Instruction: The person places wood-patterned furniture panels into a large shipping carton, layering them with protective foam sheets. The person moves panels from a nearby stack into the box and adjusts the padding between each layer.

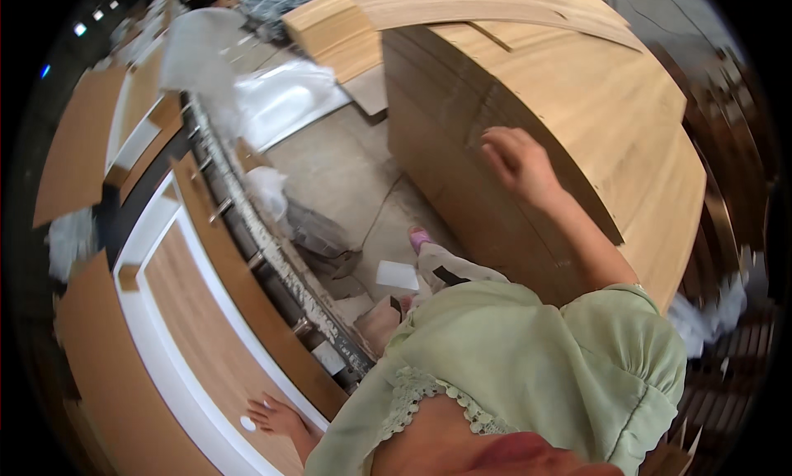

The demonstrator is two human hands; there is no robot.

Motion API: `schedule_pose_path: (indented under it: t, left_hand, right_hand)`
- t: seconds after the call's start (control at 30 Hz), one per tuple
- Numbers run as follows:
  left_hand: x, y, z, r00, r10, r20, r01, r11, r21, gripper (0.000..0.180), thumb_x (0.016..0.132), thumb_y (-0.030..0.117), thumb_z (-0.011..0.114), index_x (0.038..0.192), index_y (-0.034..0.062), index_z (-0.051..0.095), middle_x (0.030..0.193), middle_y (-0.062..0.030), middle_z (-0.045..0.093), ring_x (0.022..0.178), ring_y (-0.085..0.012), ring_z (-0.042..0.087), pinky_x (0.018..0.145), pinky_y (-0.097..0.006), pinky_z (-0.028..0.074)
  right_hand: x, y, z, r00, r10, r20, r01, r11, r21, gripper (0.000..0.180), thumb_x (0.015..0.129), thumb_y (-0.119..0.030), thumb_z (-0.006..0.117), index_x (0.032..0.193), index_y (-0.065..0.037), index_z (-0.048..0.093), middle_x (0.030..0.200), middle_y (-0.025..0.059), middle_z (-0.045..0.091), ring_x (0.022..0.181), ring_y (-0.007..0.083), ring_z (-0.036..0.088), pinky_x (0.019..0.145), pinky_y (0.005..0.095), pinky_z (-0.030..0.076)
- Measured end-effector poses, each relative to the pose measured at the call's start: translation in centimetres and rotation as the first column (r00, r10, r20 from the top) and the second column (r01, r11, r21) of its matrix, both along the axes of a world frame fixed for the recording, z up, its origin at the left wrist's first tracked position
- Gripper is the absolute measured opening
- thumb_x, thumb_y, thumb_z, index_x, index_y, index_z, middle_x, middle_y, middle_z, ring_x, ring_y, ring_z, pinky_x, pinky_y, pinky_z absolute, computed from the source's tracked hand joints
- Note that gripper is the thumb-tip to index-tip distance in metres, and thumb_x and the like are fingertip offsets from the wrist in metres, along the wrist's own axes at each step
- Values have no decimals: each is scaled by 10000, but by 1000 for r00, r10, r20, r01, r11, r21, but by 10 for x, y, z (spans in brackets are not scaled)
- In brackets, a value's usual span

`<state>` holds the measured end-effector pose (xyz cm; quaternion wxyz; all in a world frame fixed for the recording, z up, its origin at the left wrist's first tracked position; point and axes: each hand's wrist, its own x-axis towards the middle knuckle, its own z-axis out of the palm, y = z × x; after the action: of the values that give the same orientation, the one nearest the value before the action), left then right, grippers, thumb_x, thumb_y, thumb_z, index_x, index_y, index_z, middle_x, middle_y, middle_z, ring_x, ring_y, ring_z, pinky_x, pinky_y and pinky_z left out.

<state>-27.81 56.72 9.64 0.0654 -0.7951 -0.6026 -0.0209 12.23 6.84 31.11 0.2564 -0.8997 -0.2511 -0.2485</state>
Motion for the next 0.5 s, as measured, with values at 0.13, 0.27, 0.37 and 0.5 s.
schedule_pose_path:
  t: [0.13, 0.27, 0.37, 0.5]
  left_hand:
    - [10, -3, 1, 999, -26, -29, 27, 999, 47, 607, 900, 566, 228, 1385, 202, 261, 1430, -117, 232, 1309, -266, 228, 1031, -448, 188]
    - [6, -8, 11, 998, -25, -56, 26, 999, 18, 613, 900, 566, 230, 1371, 179, 294, 1411, -124, 267, 1304, -271, 234, 1024, -453, 201]
    - [20, 1, -1, 995, -98, 20, 98, 995, 16, 612, 904, 552, 232, 1367, 156, 297, 1408, -133, 267, 1306, -276, 226, 1026, -458, 199]
    - [18, 12, -2, 994, -106, 41, 107, 994, -27, 627, 897, 549, 249, 1359, 130, 301, 1402, -162, 260, 1315, -296, 197, 1037, -479, 175]
  right_hand:
    - [-37, -121, 11, 863, -456, 219, 467, 884, 0, 140, 803, -75, 594, 933, -26, 600, 998, 137, 602, 925, 306, 555, 776, 360, 463]
    - [-81, -264, -39, 628, -714, 309, 749, 663, 8, 222, 839, -72, 518, 1055, -62, 568, 1078, 139, 572, 988, 306, 535, 852, 360, 444]
    - [-166, -389, -94, 291, -947, 137, 957, 290, -29, 310, 895, -187, 417, 1086, 17, 552, 1045, 211, 584, 980, 353, 546, 869, 379, 427]
    - [-232, -418, -150, 144, -987, -68, 903, 159, -400, 473, 901, -360, 411, 1234, -24, 444, 1289, 225, 411, 1146, 388, 420, 960, 443, 338]
